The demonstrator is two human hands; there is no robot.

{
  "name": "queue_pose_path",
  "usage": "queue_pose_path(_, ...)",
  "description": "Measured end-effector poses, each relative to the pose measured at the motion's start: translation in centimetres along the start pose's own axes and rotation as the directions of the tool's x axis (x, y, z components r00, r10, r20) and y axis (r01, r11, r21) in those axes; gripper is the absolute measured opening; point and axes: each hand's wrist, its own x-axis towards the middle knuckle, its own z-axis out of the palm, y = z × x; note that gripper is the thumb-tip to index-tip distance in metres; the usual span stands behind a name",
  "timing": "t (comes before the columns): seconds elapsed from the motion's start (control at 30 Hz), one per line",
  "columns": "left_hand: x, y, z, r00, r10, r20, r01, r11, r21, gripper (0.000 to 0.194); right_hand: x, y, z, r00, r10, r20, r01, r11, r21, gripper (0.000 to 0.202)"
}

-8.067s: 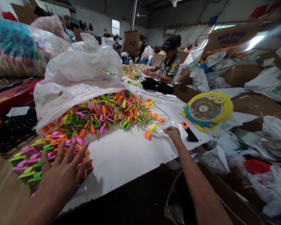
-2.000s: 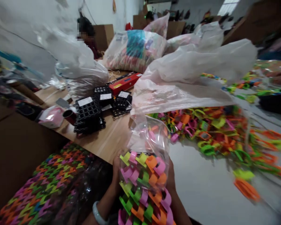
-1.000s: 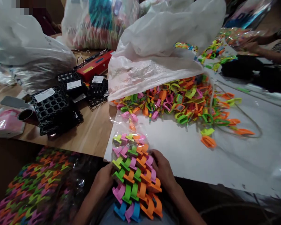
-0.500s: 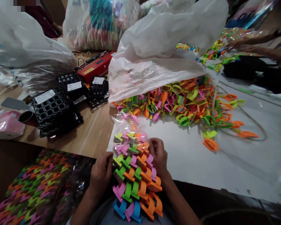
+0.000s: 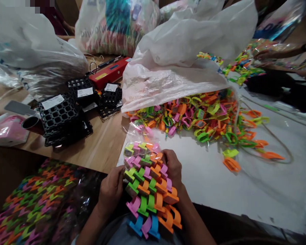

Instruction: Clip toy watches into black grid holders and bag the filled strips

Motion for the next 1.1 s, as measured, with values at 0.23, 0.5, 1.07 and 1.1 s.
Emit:
queue_pose_path(0.23,0.0,0.4,0.0,1.0,0.024,-0.012,-0.025,0.999,-0.026,0.017,-0.5,0.6,0.3,0.979,-0.05,-0.2,0.049,0.999,-0.014,0.013)
queue_pose_path(0.5,0.5,0.5,0.3,0.997,0.034,-0.062,-0.036,0.999,-0.035,0.016,-1.6,1.7,-0.7,0.98,-0.192,-0.055,0.189,0.981,-0.047,0.023)
queue_pose_path(1.07,3.0,0.9,-0.3,0.979,0.157,-0.127,-0.163,0.986,-0.042,0.01,-0.4,2.0,-2.1,0.888,-0.455,-0.071,0.449,0.889,-0.087,0.029)
queue_pose_path(1.1,2.9,0.9,-0.4,0.98,0.161,-0.114,-0.166,0.985,-0.038,0.011,-0.4,2.1,-2.4,0.865,-0.5,-0.048,0.495,0.864,-0.088,0.033)
